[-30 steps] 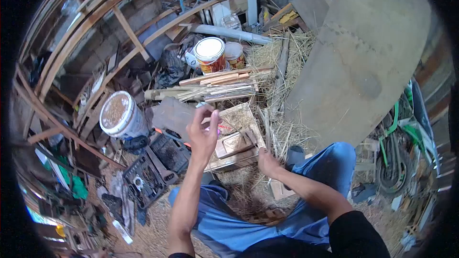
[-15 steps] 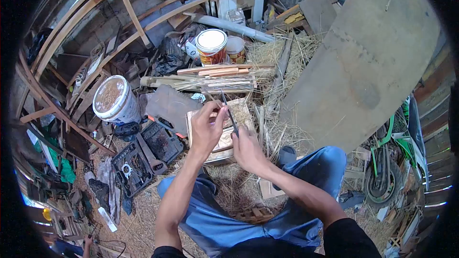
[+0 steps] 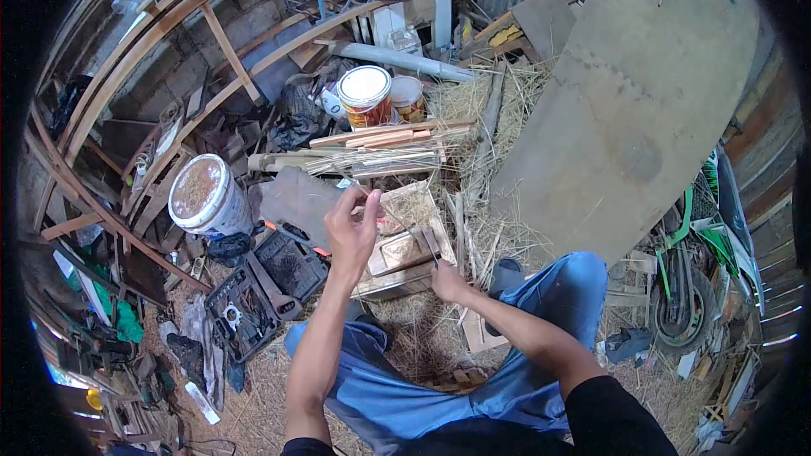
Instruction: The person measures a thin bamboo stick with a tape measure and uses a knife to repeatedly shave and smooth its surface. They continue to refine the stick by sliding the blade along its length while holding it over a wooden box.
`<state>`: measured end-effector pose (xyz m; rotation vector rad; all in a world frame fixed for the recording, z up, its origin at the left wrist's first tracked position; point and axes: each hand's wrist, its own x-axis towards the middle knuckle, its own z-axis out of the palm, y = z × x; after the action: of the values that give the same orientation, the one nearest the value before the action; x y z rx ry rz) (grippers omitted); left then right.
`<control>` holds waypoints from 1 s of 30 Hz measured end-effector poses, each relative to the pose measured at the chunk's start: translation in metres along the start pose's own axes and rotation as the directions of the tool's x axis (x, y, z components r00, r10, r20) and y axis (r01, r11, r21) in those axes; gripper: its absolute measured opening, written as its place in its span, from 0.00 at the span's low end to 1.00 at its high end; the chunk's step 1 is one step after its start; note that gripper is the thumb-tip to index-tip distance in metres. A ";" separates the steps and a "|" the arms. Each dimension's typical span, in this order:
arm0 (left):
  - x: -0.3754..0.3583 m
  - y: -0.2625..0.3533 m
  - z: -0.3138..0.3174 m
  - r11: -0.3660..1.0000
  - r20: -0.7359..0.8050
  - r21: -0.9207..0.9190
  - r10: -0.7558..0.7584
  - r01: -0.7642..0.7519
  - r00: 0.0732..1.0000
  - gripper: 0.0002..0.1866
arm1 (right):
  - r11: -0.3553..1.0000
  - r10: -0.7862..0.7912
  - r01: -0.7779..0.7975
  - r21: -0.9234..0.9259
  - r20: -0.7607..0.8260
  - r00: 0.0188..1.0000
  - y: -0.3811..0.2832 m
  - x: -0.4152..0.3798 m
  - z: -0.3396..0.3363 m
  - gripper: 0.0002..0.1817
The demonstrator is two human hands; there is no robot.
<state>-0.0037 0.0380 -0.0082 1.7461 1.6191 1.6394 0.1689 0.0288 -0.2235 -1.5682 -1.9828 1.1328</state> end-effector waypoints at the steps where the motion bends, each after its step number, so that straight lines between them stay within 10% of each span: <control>1: -0.001 0.003 0.000 1.000 0.000 0.002 -0.005 0.005 1.000 0.07 | 0.999 0.038 -0.037 -0.014 0.061 0.997 -0.013 0.001 -0.009 0.14; 10: -0.014 0.017 0.016 0.997 -0.039 0.072 0.017 -0.014 0.999 0.08 | 0.921 -0.369 0.387 0.046 -0.215 0.904 -0.138 -0.042 -0.078 0.15; 13: -0.015 0.018 0.020 0.998 -0.054 0.070 0.010 -0.006 0.998 0.09 | 0.996 -0.055 0.055 -0.075 0.005 0.998 -0.018 -0.024 -0.017 0.14; 19: -0.006 0.014 0.019 0.991 -0.104 0.134 0.031 -0.017 0.994 0.11 | 0.986 0.112 -0.097 -0.137 0.103 0.988 -0.007 -0.022 -0.018 0.16; 25: -0.005 0.001 0.015 0.999 -0.189 0.004 -0.036 0.038 0.981 0.11 | 0.976 -0.209 0.207 0.072 0.016 0.978 -0.007 0.004 -0.007 0.12; 28: -0.006 0.013 0.009 0.990 -0.168 0.087 -0.094 0.110 0.981 0.11 | 0.961 -0.019 -0.027 0.274 0.163 0.986 -0.124 -0.036 -0.074 0.14; 30: -0.011 0.015 0.012 0.993 -0.169 0.070 -0.083 0.096 0.982 0.10 | 0.960 -0.246 0.240 0.141 0.026 0.969 -0.135 -0.040 -0.069 0.19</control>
<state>0.0168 0.0299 -0.0063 1.5833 1.8304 1.7409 0.1441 0.0082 -0.0697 -1.2029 -2.0124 1.1831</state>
